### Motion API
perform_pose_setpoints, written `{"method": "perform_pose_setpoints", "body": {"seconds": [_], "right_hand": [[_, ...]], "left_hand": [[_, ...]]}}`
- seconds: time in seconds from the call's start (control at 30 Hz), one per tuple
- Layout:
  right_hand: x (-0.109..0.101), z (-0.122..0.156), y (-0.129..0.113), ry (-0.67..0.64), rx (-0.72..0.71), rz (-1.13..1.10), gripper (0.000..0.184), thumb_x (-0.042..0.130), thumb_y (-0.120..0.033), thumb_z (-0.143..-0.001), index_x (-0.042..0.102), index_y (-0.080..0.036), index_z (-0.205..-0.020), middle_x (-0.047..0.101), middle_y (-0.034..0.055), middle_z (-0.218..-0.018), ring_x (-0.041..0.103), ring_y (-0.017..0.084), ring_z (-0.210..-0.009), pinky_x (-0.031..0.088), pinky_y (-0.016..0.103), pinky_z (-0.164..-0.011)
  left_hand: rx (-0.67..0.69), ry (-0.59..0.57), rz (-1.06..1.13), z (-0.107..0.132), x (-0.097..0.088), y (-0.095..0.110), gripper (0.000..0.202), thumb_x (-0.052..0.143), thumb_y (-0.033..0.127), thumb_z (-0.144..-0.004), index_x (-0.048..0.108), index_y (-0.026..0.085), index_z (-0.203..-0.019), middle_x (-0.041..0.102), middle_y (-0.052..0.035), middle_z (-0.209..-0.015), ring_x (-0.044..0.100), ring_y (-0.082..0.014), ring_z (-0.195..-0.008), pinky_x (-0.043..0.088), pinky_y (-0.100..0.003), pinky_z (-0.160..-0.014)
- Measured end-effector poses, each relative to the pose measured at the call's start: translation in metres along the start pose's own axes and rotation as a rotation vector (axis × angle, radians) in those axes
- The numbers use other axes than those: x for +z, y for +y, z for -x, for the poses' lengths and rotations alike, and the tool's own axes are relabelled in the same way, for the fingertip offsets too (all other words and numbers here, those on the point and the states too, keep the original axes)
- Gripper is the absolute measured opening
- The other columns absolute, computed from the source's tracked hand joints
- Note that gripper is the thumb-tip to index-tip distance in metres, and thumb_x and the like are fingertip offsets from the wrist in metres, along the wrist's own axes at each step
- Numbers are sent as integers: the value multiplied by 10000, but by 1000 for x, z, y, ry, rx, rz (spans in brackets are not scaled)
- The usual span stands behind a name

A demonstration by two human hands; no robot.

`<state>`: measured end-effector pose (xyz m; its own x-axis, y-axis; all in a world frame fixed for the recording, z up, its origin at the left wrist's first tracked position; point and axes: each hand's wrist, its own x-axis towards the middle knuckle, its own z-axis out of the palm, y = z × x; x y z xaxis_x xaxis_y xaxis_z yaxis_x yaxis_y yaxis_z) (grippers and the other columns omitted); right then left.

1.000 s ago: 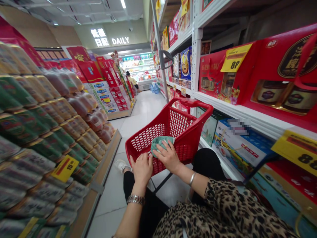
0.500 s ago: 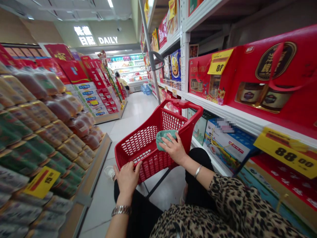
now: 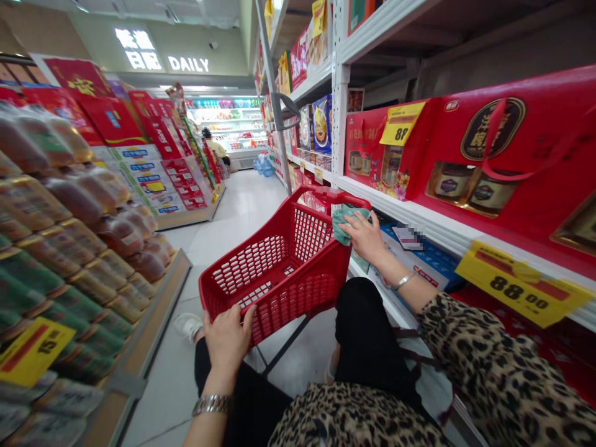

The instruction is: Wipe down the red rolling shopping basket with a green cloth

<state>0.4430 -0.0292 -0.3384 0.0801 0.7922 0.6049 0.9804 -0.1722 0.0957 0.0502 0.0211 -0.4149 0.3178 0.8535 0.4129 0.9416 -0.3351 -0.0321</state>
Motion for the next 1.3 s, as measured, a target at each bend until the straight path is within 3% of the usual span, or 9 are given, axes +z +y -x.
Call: {"method": "perform_pose_setpoints", "body": {"seconds": [0.13, 0.27, 0.4, 0.67, 0.77, 0.87, 1.03, 1.3], "right_hand": [[14, 12, -24, 53, -51, -38, 420, 505, -88, -949, 701, -285, -1264, 619, 74, -1431, 445, 303, -1409, 203, 611, -1190], [36, 32, -70, 155, -183, -145, 443, 506, -58, -943, 710, -308, -1246, 660, 48, -1379, 490, 280, -1373, 261, 597, -1185], [50, 48, -122, 239, -214, -253, 430, 517, -57, -943, 715, -303, -1236, 676, 55, -1351, 487, 280, -1374, 284, 598, -1182], [48, 66, -221, 265, -348, -442, 325, 562, -177, -978, 721, -304, -1231, 692, 63, -1322, 544, 299, -1314, 357, 584, -1156], [46, 68, -243, 315, -373, -447, 283, 563, -217, -987, 736, -280, -1202, 711, 56, -1289, 583, 302, -1258, 389, 554, -1140], [47, 66, -241, 314, -399, -451, 266, 572, -226, -987, 736, -280, -1189, 717, 53, -1277, 597, 287, -1230, 360, 553, -1155], [49, 60, -205, 212, -394, -435, 313, 584, -183, -974, 702, -325, -1226, 703, 34, -1306, 557, 265, -1284, 196, 601, -1208], [51, 52, -165, 113, -310, -412, 384, 522, -102, -956, 697, -333, -1208, 670, 27, -1364, 504, 262, -1352, 70, 610, -1229]], "left_hand": [[4, -14, 9, 1, -4, 3, 447, 346, 493, -970, 627, 211, -769, 747, -119, -773, 685, -277, -813, 309, -472, -1111], [-10, -23, 21, 3, -4, 5, 440, 347, 477, -976, 634, 209, -776, 751, -112, -786, 680, -272, -818, 302, -469, -1112], [-43, -4, 55, 6, -4, 9, 436, 348, 468, -981, 641, 206, -793, 745, -114, -794, 678, -275, -818, 295, -481, -1118], [-64, -5, 135, 13, -8, 16, 371, 336, 374, -1004, 626, 200, -850, 743, -98, -861, 673, -261, -892, 274, -487, -1146], [-36, -2, 171, 17, -8, 12, 372, 280, 293, -1009, 623, 196, -901, 733, -93, -871, 672, -251, -903, 280, -486, -1145], [-20, 10, 171, 21, -8, 9, 369, 284, 286, -1009, 624, 186, -908, 720, -96, -853, 672, -253, -893, 295, -481, -1136], [-1, 33, 122, 22, -8, 12, 405, 303, 370, -1023, 624, 185, -859, 707, -90, -776, 669, -255, -812, 333, -483, -1097], [22, 1, 161, 22, -9, 43, 366, 333, 386, -1023, 621, 179, -930, 713, -87, -797, 680, -249, -823, 348, -509, -1099]]}}
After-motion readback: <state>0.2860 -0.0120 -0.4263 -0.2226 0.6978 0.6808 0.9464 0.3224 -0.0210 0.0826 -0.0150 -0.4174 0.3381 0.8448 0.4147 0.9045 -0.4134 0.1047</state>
